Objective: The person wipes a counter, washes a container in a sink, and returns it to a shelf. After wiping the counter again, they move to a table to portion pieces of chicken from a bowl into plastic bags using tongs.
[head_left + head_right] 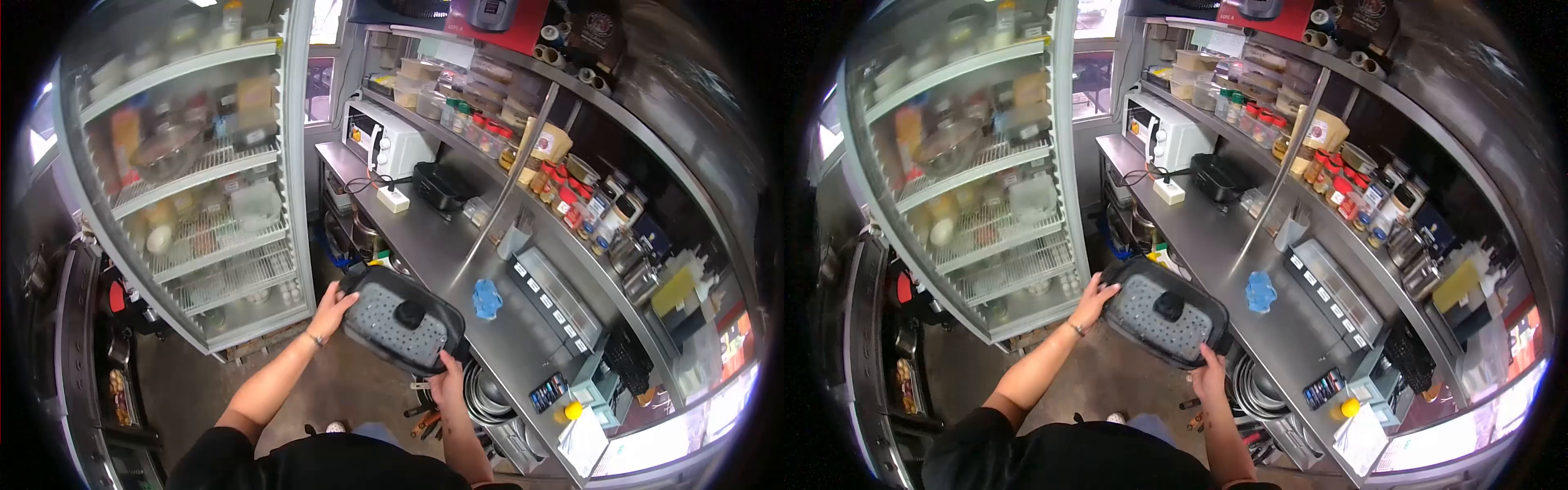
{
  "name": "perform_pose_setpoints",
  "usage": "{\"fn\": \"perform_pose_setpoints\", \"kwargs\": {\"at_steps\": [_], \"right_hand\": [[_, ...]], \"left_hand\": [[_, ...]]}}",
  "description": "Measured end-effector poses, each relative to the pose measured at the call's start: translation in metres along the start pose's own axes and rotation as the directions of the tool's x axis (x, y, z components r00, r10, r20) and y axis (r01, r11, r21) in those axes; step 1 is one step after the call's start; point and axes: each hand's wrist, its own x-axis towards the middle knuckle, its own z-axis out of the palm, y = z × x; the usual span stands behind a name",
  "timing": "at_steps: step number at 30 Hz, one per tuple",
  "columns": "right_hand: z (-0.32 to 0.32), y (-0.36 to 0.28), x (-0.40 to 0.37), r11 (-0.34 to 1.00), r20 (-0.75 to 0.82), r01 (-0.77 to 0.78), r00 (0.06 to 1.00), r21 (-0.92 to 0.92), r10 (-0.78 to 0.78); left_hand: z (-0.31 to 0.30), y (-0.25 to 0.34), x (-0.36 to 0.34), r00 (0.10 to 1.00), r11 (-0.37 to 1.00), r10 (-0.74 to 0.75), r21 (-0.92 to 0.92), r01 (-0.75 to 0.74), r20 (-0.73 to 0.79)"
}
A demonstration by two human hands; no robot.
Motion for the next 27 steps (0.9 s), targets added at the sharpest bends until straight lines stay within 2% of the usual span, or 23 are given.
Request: {"fn": "perform_pose_setpoints", "kwargs": {"at_steps": [2, 3, 4, 5, 7, 8, 9, 11, 13, 15, 17, 19, 21, 23, 25, 27], "right_hand": [[0.011, -0.004, 0.04, 0.999, 0.045, 0.034, 0.998, 0.021, -0.035], [0.017, -0.005, 0.062, 0.997, 0.086, 0.064, 0.994, 0.036, -0.067], [0.023, -0.006, 0.084, 0.992, 0.055, 0.127, 0.99, 0.015, -0.127], [0.029, -0.011, 0.105, 0.992, 0.024, 0.122, 0.992, 0.012, -0.122], [0.045, -0.022, 0.151, 0.988, 0.074, 0.151, 0.985, 0.038, -0.153], [0.05, -0.027, 0.178, 0.987, 0.074, 0.154, 0.985, 0.04, -0.157], [0.056, -0.03, 0.205, 0.976, 0.061, 0.216, 0.974, 0.017, -0.216], [0.059, -0.034, 0.258, 0.962, 0.051, 0.274, 0.961, -0.003, -0.273], [0.062, -0.041, 0.316, 0.954, -0.008, 0.3, 0.954, 0.028, -0.299], [0.061, -0.046, 0.377, 0.949, -0.04, 0.315, 0.949, 0.032, -0.313], [0.064, -0.055, 0.424, 0.944, -0.071, 0.328, 0.943, 0.027, -0.325], [0.084, -0.073, 0.463, 0.947, -0.222, 0.307, 0.934, 0.093, -0.28], [0.093, -0.088, 0.503, 0.957, -0.293, 0.285, 0.921, 0.061, -0.255], [0.101, -0.102, 0.538, 0.967, -0.385, 0.252, 0.889, -0.038, -0.247], [0.099, -0.106, 0.579, 0.961, -0.399, 0.269, 0.876, -0.062, -0.271], [0.095, -0.107, 0.613, 0.952, -0.41, 0.297, 0.86, -0.078, -0.302]], "left_hand": [[0.015, 0.004, 0.059, 0.958, 0.979, 0.192, -0.111, -0.172, 0.212], [0.024, 0.009, 0.087, 0.957, 0.98, 0.19, -0.104, -0.171, 0.217], [0.034, 0.014, 0.114, 0.944, 0.972, 0.236, -0.061, -0.228, 0.23], [0.043, 0.016, 0.142, 0.929, 0.959, 0.279, -0.02, -0.283, 0.244], [0.058, 0.007, 0.216, 0.894, 0.907, 0.376, 0.102, -0.409, 0.242], [0.069, 0.029, 0.228, 0.914, 0.931, 0.304, 0.119, -0.345, 0.27], [0.077, 0.037, 0.253, 0.912, 0.93, 0.305, 0.121, -0.347, 0.273], [0.092, 0.048, 0.3, 0.933, 0.856, 0.276, 0.382, -0.348, 0.233], [0.108, 0.027, 0.37, 0.93, 0.862, 0.308, 0.355, -0.363, 0.201], [0.124, 0.016, 0.413, 0.912, 0.835, 0.411, 0.408, -0.37, -0.013], [0.128, 0.007, 0.434, 0.925, 0.834, 0.377, 0.452, -0.316, -0.05], [0.126, -0.007, 0.433, 0.965, 0.937, 0.256, 0.23, -0.264, 0.065], [0.12, -0.005, 0.401, 0.938, 0.961, 0.202, 0.129, -0.246, 0.28], [0.1, -0.016, 0.372, 0.855, 0.965, 0.085, 0.172, -0.198, 0.511], [0.072, -0.039, 0.352, 0.762, 0.953, -0.172, 0.3, -0.03, 0.624], [0.048, -0.057, 0.33, 0.721, 0.904, -0.411, 0.348, 0.247, 0.558]]}}
